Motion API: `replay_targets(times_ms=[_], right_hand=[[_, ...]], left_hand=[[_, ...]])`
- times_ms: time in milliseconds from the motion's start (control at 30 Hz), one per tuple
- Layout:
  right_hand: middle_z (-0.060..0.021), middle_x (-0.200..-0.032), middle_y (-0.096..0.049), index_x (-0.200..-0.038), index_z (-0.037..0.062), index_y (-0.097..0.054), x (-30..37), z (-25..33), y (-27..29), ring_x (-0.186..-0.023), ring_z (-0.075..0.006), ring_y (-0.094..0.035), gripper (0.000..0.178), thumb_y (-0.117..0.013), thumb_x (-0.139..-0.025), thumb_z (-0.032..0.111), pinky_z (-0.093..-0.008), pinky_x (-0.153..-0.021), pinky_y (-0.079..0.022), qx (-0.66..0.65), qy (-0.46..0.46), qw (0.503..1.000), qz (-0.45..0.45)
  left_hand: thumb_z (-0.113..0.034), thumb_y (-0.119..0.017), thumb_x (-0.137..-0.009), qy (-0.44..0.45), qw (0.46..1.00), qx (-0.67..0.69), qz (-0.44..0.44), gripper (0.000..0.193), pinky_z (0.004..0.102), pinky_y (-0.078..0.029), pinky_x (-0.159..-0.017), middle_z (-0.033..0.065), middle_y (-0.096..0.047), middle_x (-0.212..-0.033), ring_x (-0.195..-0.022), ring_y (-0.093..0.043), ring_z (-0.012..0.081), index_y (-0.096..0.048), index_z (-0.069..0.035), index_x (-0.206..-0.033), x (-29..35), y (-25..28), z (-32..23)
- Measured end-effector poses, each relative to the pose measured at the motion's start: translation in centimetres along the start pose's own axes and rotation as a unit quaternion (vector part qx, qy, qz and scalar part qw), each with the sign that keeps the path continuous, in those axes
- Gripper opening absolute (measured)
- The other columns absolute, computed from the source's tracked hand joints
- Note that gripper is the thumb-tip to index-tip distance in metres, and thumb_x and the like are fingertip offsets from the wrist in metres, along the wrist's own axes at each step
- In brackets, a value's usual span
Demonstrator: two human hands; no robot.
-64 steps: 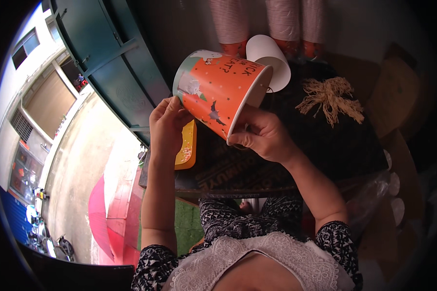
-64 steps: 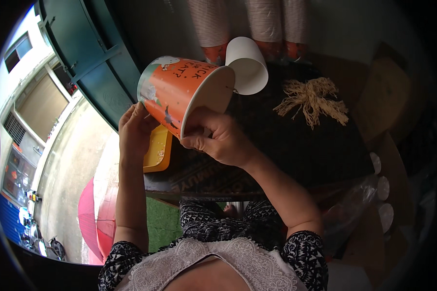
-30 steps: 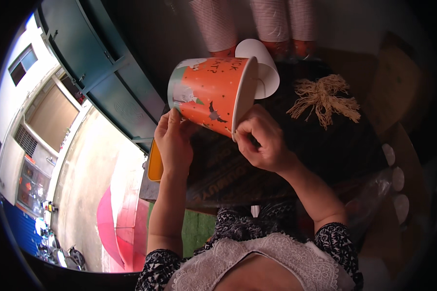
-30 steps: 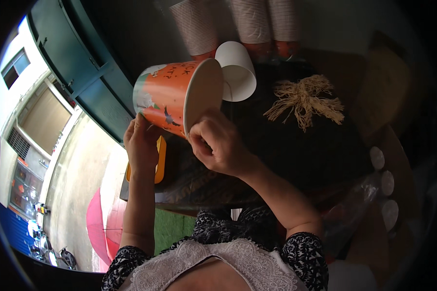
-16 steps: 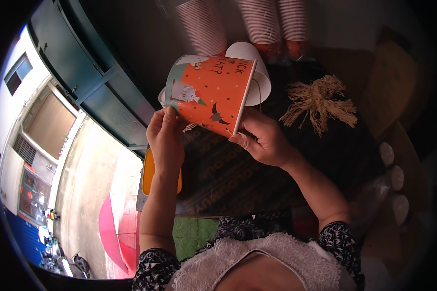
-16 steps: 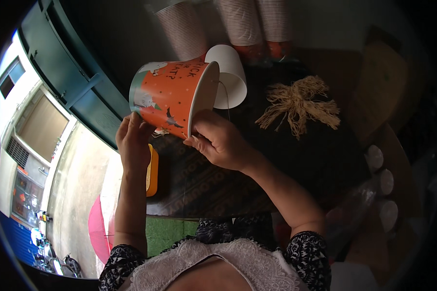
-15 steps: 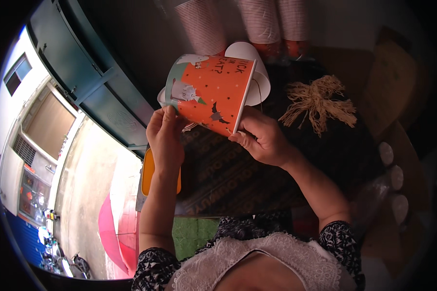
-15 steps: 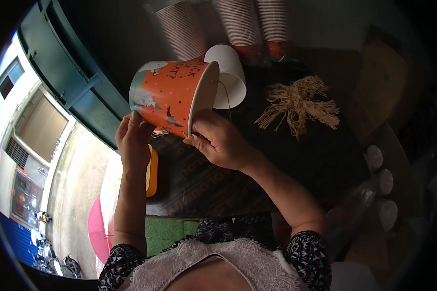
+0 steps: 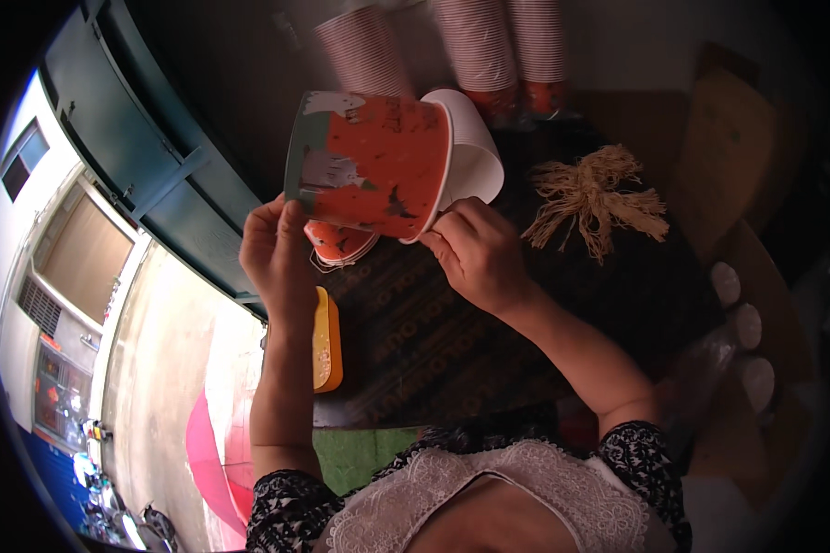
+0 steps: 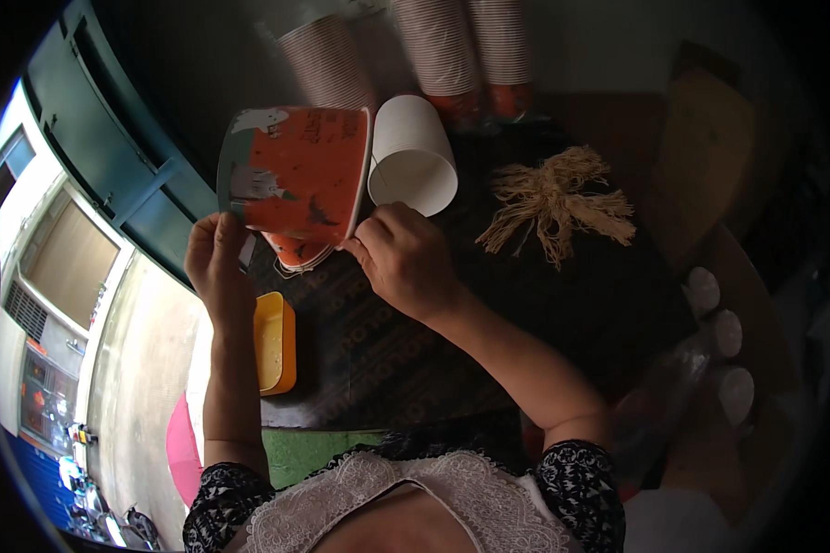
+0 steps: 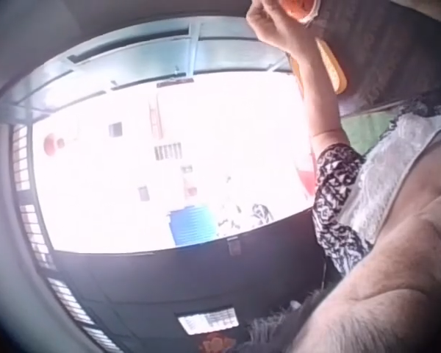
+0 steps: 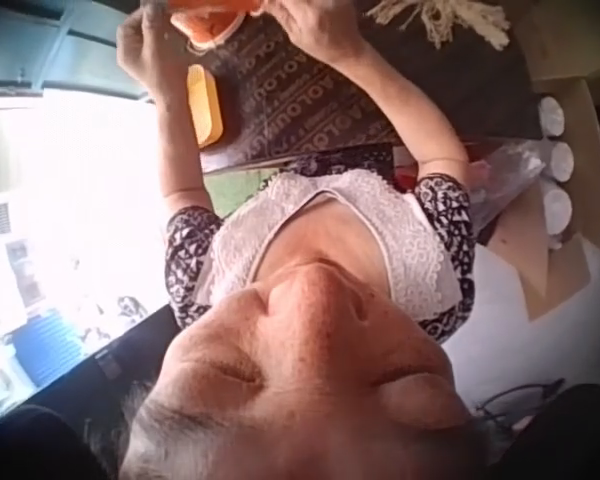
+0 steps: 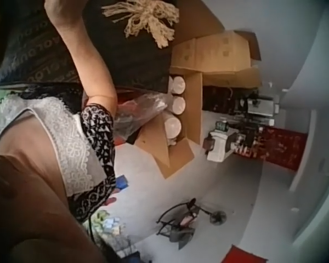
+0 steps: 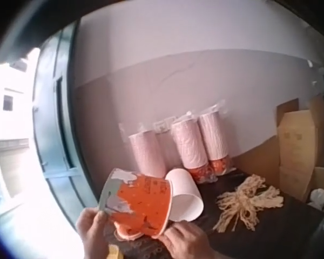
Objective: Attaching strings/handles to decorative paper buckets for assembly.
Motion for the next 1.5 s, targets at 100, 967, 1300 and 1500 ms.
replay_targets(times_ms=[100, 967, 1300, 1500], right_hand=[[-0.0130, -0.095, -0.059, -0.103, 0.0010, -0.061, 0.3, -0.4, 0.5, -0.082, -0.0291, -0.061, 0.028, -0.071, -0.077, 0.007, -0.0371, -0.068, -0.050, -0.025, -0.026, 0.999, -0.013], [-0.0111, -0.079, -0.064, -0.089, -0.0033, -0.065, 10.0, -12.1, -2.5, -0.066, -0.0196, -0.062, 0.013, -0.055, -0.091, 0.004, -0.0287, -0.059, -0.048, -0.022, -0.243, 0.963, 0.117], [-0.0117, -0.078, -0.064, -0.090, -0.0043, -0.064, 10.8, -12.2, -3.3, -0.066, -0.0201, -0.062, 0.013, -0.054, -0.091, 0.004, -0.0293, -0.059, -0.048, -0.027, -0.234, 0.959, 0.157], [-0.0122, -0.078, -0.064, -0.090, -0.0042, -0.064, 10.8, -11.8, -3.5, -0.067, -0.0213, -0.062, 0.014, -0.054, -0.092, 0.005, -0.0305, -0.059, -0.049, -0.026, -0.237, 0.957, 0.166]], left_hand=[[-0.018, -0.066, -0.092, -0.001, 1.000, -0.013, 0.003, 0.021, 0.0223, -0.046, -0.077, 0.0042, -0.064, -0.089, -0.081, -0.057, 0.0087, -0.061, 0.001, -0.098, -2.2, 4.4, 0.8], [-0.015, -0.070, -0.087, 0.014, 0.988, -0.153, 0.031, 0.020, 0.0249, -0.048, -0.077, 0.0067, -0.066, -0.087, -0.081, -0.060, 0.0118, -0.064, 0.002, -0.095, -13.9, 17.3, 14.3], [-0.029, -0.077, -0.074, -0.016, 0.928, -0.371, 0.032, 0.032, 0.0358, -0.053, -0.071, 0.0162, -0.069, -0.081, -0.076, -0.069, 0.0281, -0.069, -0.001, -0.087, -14.2, 11.4, 14.1], [-0.033, -0.077, -0.072, -0.036, 0.916, -0.391, 0.086, 0.035, 0.0364, -0.052, -0.073, 0.0165, -0.069, -0.081, -0.078, -0.068, 0.0295, -0.069, -0.002, -0.085, -14.6, 9.6, 14.7]])
Point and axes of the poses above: each hand's wrist, its own x-axis away from the middle knuckle, its own y-axis out of the back of the hand, z = x × y, the point moved 10 cm from there along -x, towards the middle knuckle
